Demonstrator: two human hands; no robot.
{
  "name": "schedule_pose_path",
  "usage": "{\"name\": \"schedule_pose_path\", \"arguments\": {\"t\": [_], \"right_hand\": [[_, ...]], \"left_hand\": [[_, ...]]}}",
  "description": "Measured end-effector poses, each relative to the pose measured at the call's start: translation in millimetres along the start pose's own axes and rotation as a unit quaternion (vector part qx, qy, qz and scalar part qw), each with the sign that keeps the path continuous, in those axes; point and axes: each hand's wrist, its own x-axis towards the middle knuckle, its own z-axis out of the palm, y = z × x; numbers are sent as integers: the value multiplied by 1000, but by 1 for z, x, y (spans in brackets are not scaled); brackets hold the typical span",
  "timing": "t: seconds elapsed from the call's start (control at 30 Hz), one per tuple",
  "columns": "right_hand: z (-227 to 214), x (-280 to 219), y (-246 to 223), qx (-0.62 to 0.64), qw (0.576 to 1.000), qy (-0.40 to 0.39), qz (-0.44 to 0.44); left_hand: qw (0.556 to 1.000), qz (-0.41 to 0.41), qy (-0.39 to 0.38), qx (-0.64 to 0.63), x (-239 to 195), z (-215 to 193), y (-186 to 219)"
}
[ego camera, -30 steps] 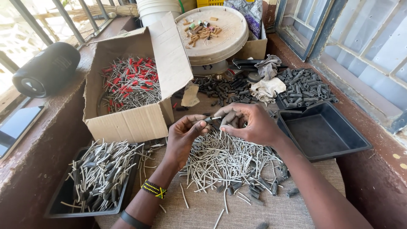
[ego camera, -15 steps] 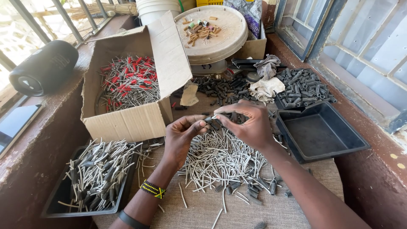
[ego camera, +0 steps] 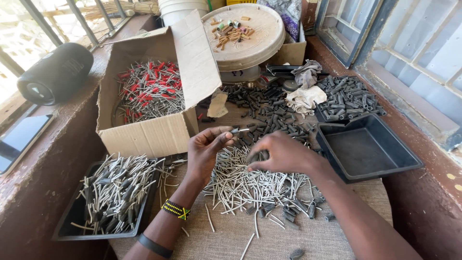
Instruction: Assembling small metal pins into black plastic sleeves manually at a workbench.
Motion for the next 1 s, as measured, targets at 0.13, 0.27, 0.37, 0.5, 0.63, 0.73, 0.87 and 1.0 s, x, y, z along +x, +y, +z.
{"name": "schedule_pose_path", "arguments": {"t": [0.13,0.27,0.37,0.5,0.63,0.73,0.87,1.0], "right_hand": [[2,5,10,-3,999,16,-40],[-8,2,14,41,991,105,-73],[-17,-1,19,77,963,222,-134],[-22,-3,27,34,930,330,-157],[-21,-1,27,10,922,359,-142],[-17,3,27,14,926,348,-145],[-13,4,28,26,930,335,-148],[-3,12,38,52,933,326,-146]], "left_hand": [[1000,-2,0,1,-2,3,5],[1000,-2,6,-2,-3,3,6],[1000,-2,3,5,-2,1,1],[1000,6,-2,14,-3,3,3],[1000,7,-5,29,-3,5,2],[999,10,-6,35,-3,3,0],[999,6,-9,40,-4,5,2],[999,-1,-10,39,-4,4,5]]}}
